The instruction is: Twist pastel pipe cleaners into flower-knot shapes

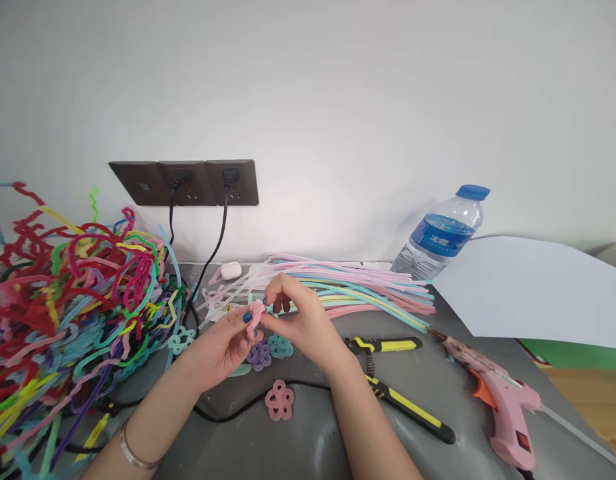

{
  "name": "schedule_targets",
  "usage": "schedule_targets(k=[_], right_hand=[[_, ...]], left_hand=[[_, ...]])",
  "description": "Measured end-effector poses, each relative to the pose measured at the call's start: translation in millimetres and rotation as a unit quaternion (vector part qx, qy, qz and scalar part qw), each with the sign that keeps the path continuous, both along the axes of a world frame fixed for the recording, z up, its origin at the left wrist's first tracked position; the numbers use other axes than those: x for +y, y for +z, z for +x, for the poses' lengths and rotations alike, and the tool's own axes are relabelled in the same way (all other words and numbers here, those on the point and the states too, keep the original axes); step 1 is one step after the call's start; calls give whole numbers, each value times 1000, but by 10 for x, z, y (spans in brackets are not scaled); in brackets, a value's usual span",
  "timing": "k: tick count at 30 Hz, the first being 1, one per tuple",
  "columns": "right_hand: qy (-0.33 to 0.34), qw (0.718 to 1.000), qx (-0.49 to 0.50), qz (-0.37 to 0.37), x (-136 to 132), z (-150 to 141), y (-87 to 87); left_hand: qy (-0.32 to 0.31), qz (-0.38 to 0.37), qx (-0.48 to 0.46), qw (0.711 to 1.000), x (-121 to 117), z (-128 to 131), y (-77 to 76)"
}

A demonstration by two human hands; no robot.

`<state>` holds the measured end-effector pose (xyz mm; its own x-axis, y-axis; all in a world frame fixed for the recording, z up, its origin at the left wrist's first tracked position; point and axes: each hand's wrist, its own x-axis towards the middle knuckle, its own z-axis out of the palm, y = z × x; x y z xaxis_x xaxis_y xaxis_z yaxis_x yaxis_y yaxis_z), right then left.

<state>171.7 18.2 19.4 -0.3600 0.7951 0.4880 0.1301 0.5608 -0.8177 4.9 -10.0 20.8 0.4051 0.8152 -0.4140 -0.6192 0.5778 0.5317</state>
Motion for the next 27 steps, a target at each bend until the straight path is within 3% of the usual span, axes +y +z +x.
schedule_targets(k=[7, 13, 17, 23, 27], right_hand=[[-27, 998, -60, -15, 24, -19, -36], [2, 990, 42, -138, 7, 11, -27], [43, 976, 65, -201, 13, 40, -8], [88, 964, 109, -225, 30, 54, 10], [86, 963, 121, -224, 32, 4, -22]], left_hand=[[63, 100, 132, 984, 24, 0, -44], [90, 125, 198, 968, 46, -10, -82], [73, 156, 236, 956, 34, -7, -63], [-13, 188, 243, 952, 10, -9, -6], [1, 195, 222, 955, -2, 2, 27]])
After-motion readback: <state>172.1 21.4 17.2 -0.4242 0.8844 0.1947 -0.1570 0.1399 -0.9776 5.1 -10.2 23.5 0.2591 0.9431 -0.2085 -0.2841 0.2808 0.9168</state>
